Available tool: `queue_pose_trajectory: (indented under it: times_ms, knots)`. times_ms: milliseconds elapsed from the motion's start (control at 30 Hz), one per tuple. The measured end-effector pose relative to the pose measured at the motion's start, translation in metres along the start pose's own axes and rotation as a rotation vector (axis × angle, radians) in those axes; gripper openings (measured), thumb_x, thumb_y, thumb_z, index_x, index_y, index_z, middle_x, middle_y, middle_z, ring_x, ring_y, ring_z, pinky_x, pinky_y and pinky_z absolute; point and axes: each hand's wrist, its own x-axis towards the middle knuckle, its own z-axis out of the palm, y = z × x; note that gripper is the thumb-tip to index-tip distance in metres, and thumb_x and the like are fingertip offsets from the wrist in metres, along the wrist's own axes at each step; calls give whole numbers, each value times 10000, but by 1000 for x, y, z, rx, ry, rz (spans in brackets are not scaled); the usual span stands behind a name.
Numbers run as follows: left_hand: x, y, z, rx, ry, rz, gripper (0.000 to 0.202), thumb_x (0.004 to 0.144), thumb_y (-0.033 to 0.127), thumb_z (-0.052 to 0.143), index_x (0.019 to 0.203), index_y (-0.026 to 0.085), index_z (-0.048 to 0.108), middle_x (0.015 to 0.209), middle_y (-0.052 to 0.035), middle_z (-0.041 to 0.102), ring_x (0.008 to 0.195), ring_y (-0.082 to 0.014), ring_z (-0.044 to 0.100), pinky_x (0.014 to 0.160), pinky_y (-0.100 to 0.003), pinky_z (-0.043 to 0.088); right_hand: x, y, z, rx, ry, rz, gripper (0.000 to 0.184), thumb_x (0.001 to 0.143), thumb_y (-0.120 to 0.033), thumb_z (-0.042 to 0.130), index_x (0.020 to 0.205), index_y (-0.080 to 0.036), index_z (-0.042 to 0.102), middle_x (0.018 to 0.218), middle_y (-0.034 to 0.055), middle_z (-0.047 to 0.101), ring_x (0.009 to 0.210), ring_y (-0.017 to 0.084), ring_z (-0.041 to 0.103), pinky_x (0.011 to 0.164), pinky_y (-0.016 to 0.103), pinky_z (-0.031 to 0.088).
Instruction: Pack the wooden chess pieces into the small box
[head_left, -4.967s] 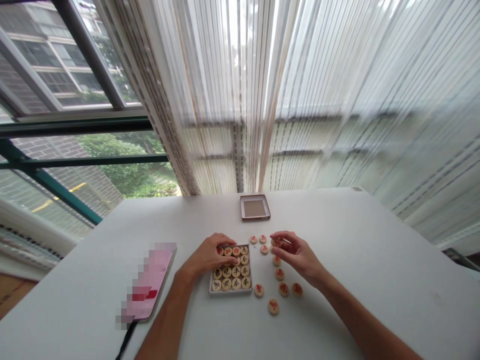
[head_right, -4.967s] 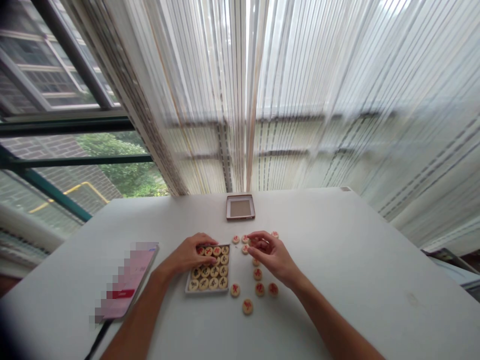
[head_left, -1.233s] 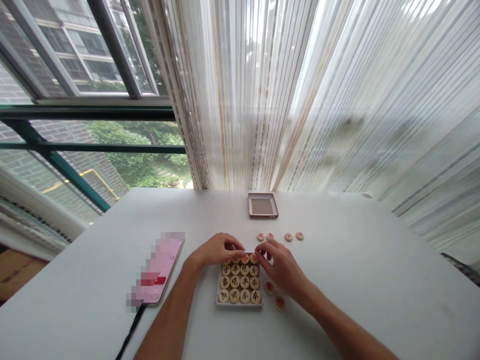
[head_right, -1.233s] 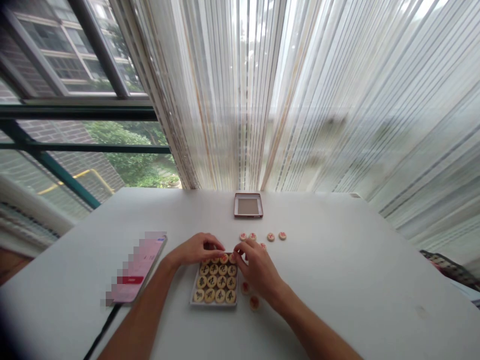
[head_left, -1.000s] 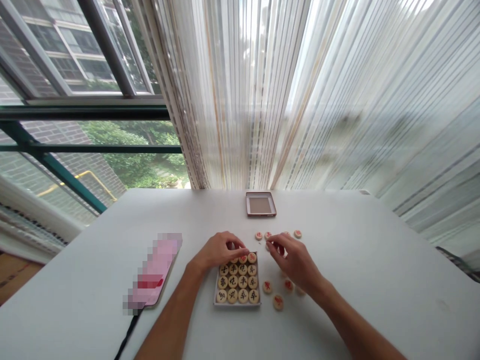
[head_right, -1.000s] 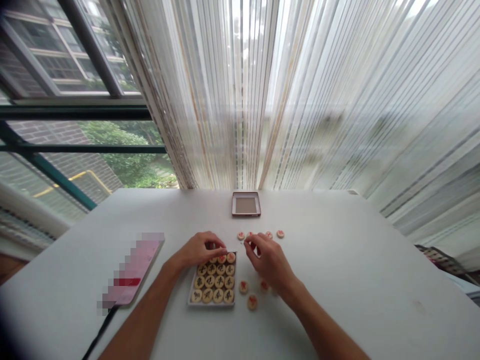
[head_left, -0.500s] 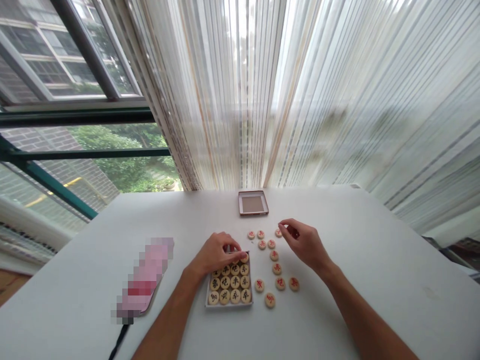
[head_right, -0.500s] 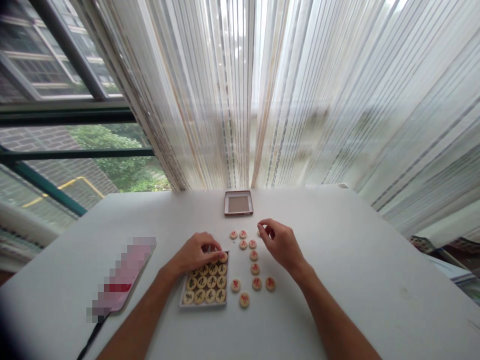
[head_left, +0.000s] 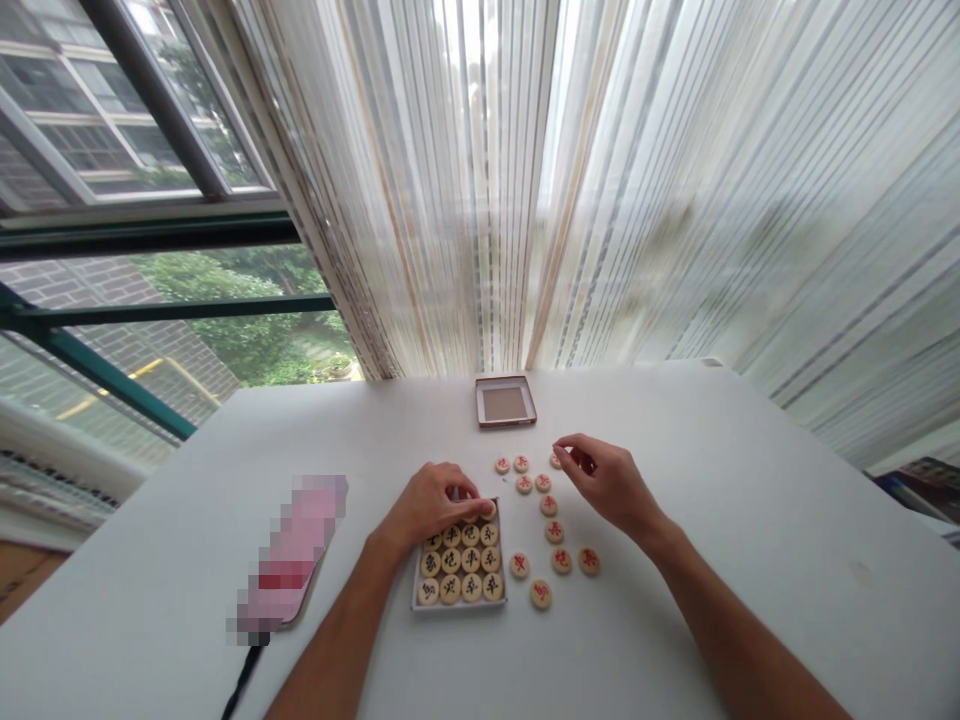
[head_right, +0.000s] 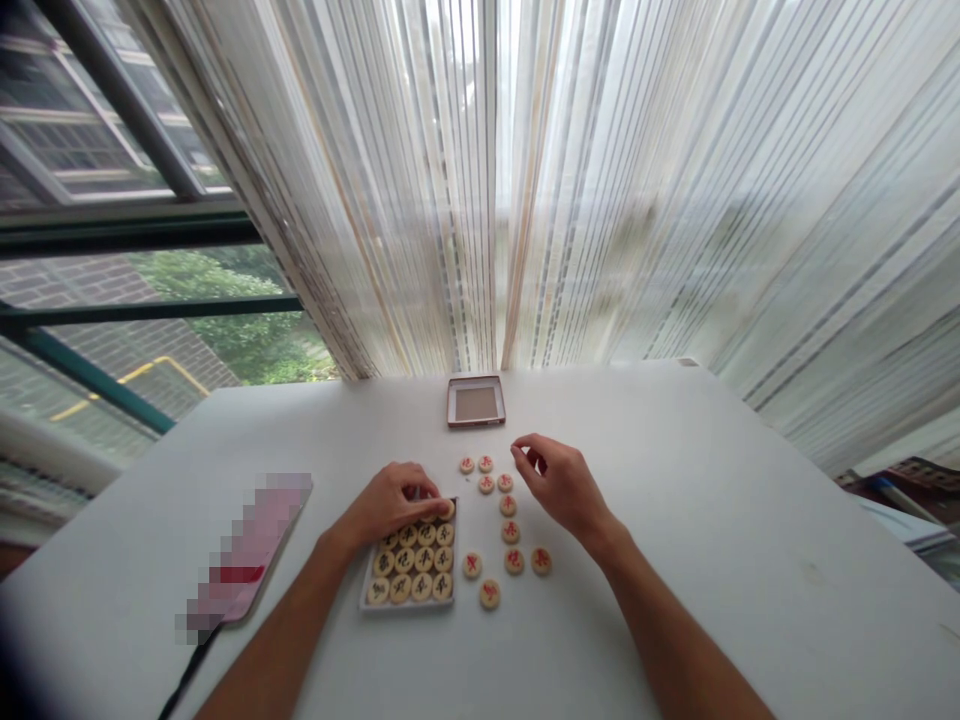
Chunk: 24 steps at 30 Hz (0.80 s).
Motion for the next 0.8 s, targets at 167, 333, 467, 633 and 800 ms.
queue_pose_trajectory:
  times_ms: [167, 333, 467, 633, 800]
  knots:
    - [-1, 0, 1, 0, 16, 10, 348, 787, 557, 716, 774, 214, 772, 754, -14, 700, 664, -144, 581, 646, -248, 416, 0, 0, 0, 7, 1, -7, 249, 958, -376, 517, 925, -208, 698, 663, 8, 649, 563, 148, 548, 594, 265, 437]
    - [-1, -1, 2, 46, 31, 44, 368, 882, 526, 617, 784, 203, 765, 738, -14, 696, 647, -139, 566, 651, -249, 403, 0, 3, -1, 1, -7, -18, 223, 962, -345, 523, 922, -202, 690, 671, 6, 645, 567, 140, 538, 579, 255, 432]
    - [-1, 0, 2, 78, 51, 53, 426, 952, 490, 513, 756, 185, 738, 719, -16, 686, 646, -139, 559, 651, -249, 396, 0, 5, -3, 7, -30, -35, 180, 962, -306, 538, 931, -207, 685, 669, -4, 635, 565, 134, 522, 584, 254, 430]
    - [0, 2, 0, 105, 78, 44, 483, 969, 507, 462, 712, 177, 704, 696, -23, 665, 645, -152, 555, 647, -253, 403, -1, 4, -6, 62, -146, -69, 157, 951, -294, 567, 895, -207, 686, 709, 3, 659, 588, 133, 528, 585, 251, 434]
    - [-2, 2, -2, 53, 137, 36, 506, 1008, 486, 374, 818, 185, 733, 768, -49, 696, 744, -183, 610, 725, -269, 434, -6, -8, -1, 117, -315, -125, 178, 963, -298, 557, 883, -205, 687, 727, 8, 667, 603, 130, 546, 636, 256, 455]
